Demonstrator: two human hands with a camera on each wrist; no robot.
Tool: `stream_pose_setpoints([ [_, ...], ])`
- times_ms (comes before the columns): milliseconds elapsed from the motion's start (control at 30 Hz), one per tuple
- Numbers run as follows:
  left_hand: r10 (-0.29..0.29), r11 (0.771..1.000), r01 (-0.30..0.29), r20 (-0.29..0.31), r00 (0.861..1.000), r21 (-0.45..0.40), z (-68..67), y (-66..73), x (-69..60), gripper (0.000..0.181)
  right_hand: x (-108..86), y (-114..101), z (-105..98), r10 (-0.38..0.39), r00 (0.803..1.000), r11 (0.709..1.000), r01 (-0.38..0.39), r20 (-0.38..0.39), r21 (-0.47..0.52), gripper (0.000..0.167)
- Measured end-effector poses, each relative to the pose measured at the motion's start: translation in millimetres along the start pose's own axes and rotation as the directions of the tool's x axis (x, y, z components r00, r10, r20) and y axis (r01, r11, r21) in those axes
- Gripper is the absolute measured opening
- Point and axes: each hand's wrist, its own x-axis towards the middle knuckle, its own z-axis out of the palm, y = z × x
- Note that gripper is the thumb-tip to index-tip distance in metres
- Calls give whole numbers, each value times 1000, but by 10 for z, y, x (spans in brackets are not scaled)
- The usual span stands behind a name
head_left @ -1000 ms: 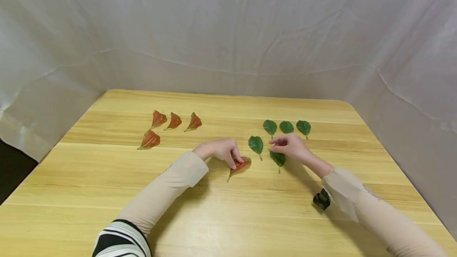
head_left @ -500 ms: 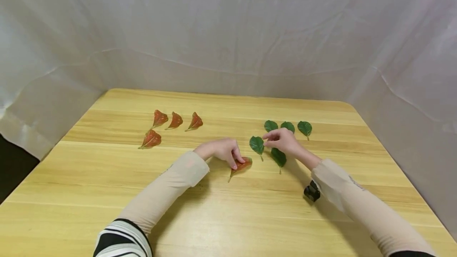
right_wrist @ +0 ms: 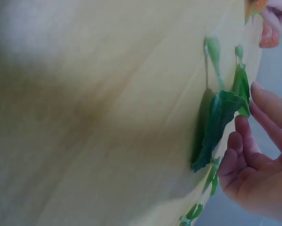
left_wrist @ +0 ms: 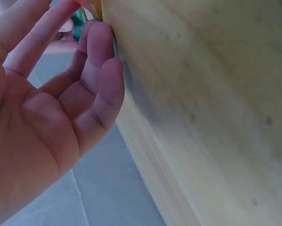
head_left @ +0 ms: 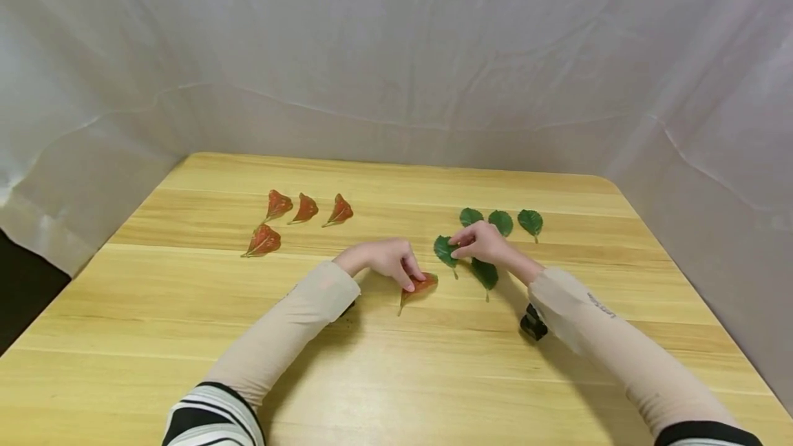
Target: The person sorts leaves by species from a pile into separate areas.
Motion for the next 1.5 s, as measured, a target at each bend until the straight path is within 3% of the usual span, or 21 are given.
stream_pose_setpoints([
  [167, 6, 1000, -6, -21, 1000, -17, 1, -1, 5, 26, 16, 25, 15, -6, 1000, 1000, 7, 26, -13, 23],
  [400, -69, 998, 70, -54, 996, 2, 13, 18, -3, 35, 26, 35, 26, 24, 999, 1000, -24, 43, -10, 23],
  [633, -134, 988, 133, -18, 991, -83, 38, 56, -12, 46, 37, 16, 27, 30, 998, 999, -28, 48, -24, 23],
  [800, -172, 968, 172, 18, 985, -182, 56, 88, -14, 42, 42, 13, 22, 32, 998, 999, -31, 51, -19, 23],
  [1000, -133, 963, 132, 9, 991, -233, 62, 97, -7, 27, 34, 10, 23, 41, 998, 999, -40, 55, -16, 23],
  [1233, -36, 972, 18, -74, 997, -234, 27, 64, -28, 22, 42, -5, 25, 51, 998, 998, -50, 48, -29, 23],
  [1367, -54, 973, 17, -152, 987, -232, -11, 35, -86, 21, 52, -14, 27, 67, 996, 997, -66, 50, -31, 23],
  [1500, -110, 968, 54, -222, 969, -245, -59, 1, -185, 20, 48, -29, 30, 94, 994, 995, -92, 56, -36, 23],
])
